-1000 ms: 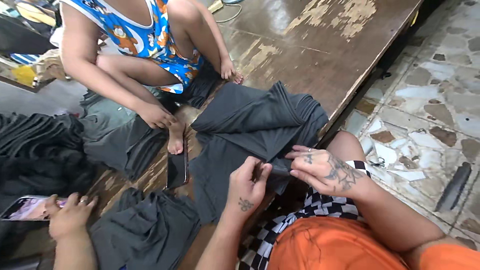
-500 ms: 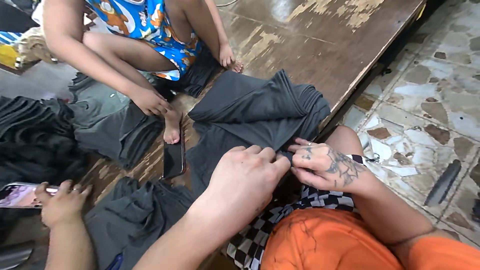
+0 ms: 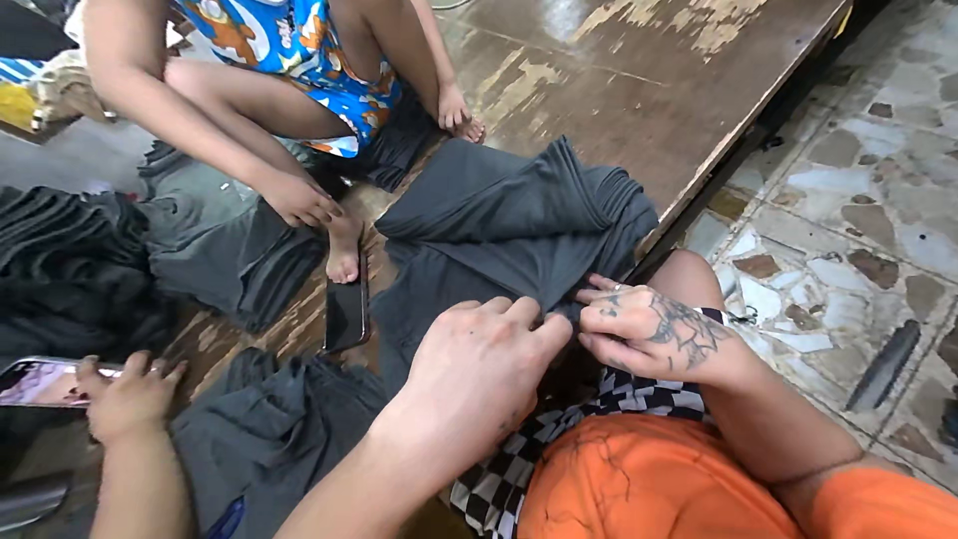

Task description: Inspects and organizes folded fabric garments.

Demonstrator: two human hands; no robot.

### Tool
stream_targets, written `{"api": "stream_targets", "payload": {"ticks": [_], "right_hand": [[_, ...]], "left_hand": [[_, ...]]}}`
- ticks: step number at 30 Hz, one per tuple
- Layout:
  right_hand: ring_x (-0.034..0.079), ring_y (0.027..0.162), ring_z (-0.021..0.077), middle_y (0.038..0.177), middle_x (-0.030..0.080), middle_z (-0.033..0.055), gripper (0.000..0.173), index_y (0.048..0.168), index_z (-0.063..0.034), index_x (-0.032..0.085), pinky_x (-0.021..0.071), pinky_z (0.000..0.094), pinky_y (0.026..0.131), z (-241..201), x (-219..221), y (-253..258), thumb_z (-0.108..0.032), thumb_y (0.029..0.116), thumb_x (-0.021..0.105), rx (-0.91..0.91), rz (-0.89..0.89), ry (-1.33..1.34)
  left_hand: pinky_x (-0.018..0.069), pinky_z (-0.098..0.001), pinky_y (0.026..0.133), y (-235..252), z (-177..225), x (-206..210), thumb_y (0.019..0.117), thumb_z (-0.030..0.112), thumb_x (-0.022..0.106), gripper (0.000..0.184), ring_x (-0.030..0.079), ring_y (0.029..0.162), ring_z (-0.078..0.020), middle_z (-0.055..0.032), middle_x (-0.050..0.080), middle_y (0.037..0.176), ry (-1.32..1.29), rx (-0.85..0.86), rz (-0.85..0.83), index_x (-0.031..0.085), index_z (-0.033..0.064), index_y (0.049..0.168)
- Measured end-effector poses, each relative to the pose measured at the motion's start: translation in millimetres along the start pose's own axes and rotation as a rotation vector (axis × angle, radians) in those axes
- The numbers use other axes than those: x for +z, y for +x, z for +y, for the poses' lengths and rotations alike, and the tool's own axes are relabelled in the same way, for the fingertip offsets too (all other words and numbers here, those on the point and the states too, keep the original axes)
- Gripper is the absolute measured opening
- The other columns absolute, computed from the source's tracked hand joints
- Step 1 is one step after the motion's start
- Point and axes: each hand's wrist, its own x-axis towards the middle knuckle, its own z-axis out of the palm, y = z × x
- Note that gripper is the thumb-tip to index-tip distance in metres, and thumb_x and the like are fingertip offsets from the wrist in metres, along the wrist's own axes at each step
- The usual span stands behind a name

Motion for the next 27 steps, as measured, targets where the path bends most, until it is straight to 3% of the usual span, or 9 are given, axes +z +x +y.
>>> {"api": "stream_targets", "payload": {"ticks": [10,14,18,21,22,23,24,25,27], "right_hand": [[0.07,0.082,0.0291,0.073,0.064,0.0138,0.026,0.083,-0.0009,0.061,0.0537,0.0511,0.094,-4,-5,1,-0.011,0.1014,0.046,0.015,-0.034,0.023],[0.069,0.08,0.0279,0.072,0.063,0.0131,0.026,0.083,-0.0009,0.061,0.0527,0.0502,0.095,-4,-5,1,-0.011,0.1023,0.046,0.016,-0.036,0.042],[0.071,0.087,0.0298,0.076,0.066,0.0149,0.028,0.086,-0.0004,0.063,0.0494,0.0526,0.102,-6,-5,1,-0.013,0.1037,0.045,-0.001,-0.045,0.069],[0.072,0.092,0.0309,0.078,0.069,0.0147,0.038,0.085,-0.0009,0.064,0.0472,0.0535,0.106,-13,-10,-7,-0.023,0.1077,0.043,-0.017,-0.087,0.089],[0.072,0.09,0.029,0.078,0.069,0.013,0.048,0.083,-0.0028,0.065,0.0519,0.0501,0.099,-15,-14,-12,-0.035,0.1099,0.041,-0.024,-0.117,0.074],[0.068,0.077,0.0249,0.07,0.064,0.0101,0.056,0.078,-0.0047,0.064,0.0546,0.0422,0.081,-17,-17,-16,-0.044,0.1095,0.039,-0.048,-0.127,0.083],[0.061,0.065,0.0217,0.063,0.058,0.0082,0.059,0.073,-0.0058,0.06,0.0503,0.0356,0.066,-18,-20,-16,-0.046,0.1093,0.037,-0.083,-0.108,0.104],[0.059,0.061,0.0204,0.062,0.056,0.0083,0.058,0.072,-0.0056,0.058,0.0481,0.0323,0.06,-19,-22,-15,-0.044,0.1102,0.037,-0.111,-0.064,0.096],[0.065,0.072,0.0208,0.072,0.064,0.0118,0.043,0.083,-0.0028,0.064,0.0531,0.0304,0.07,-18,-21,-9,-0.029,0.1104,0.043,-0.122,0.062,-0.01]], "left_hand": [[0.0508,-0.0425,0.05,-4,-1,6,0.0881,0.003,0.059,0.019,0.068,0.065,-0.0298,-0.01,0.066,0.076,-0.035,-0.008,0.026,0.071,0.0095,0.101],[0.0513,-0.0428,0.053,-3,0,8,0.0934,0.009,0.057,0.019,0.069,0.069,-0.0304,-0.0107,0.067,0.081,-0.045,-0.013,0.043,0.071,0.0092,0.107],[0.0522,-0.0449,0.051,-2,0,12,0.0862,0.001,0.06,0.022,0.07,0.068,-0.0321,-0.0121,0.068,0.08,-0.072,-0.018,0.016,0.073,0.009,0.103],[0.053,-0.0441,0.052,-12,-6,23,0.0932,0.011,0.056,0.021,0.069,0.067,-0.0285,-0.0098,0.068,0.079,-0.156,-0.098,0.105,0.073,0.0097,0.104],[0.0551,-0.0421,0.055,-17,-8,29,0.0972,0.018,0.055,0.023,0.07,0.069,-0.0248,-0.0084,0.069,0.082,-0.219,-0.153,0.17,0.074,0.009,0.108],[0.0554,-0.0375,0.059,-22,-9,38,0.1008,0.026,0.055,0.028,0.068,0.07,-0.0191,-0.0066,0.07,0.084,-0.31,-0.233,0.256,0.073,0.0074,0.111],[0.0525,-0.0299,0.06,-25,-9,47,0.102,0.034,0.056,0.035,0.062,0.068,-0.0114,-0.0041,0.068,0.083,-0.43,-0.327,0.36,0.071,0.0045,0.111],[0.0468,-0.0211,0.059,-25,-7,57,0.1011,0.041,0.058,0.042,0.054,0.064,-0.0033,-0.0003,0.062,0.077,-0.556,-0.426,0.465,0.069,0.0014,0.108],[0.0402,-0.0126,0.055,-15,0,74,0.0964,0.039,0.065,0.04,0.046,0.058,0.0061,0.0074,0.053,0.067,-0.756,-0.594,0.565,0.067,-0.0011,0.1]]}}
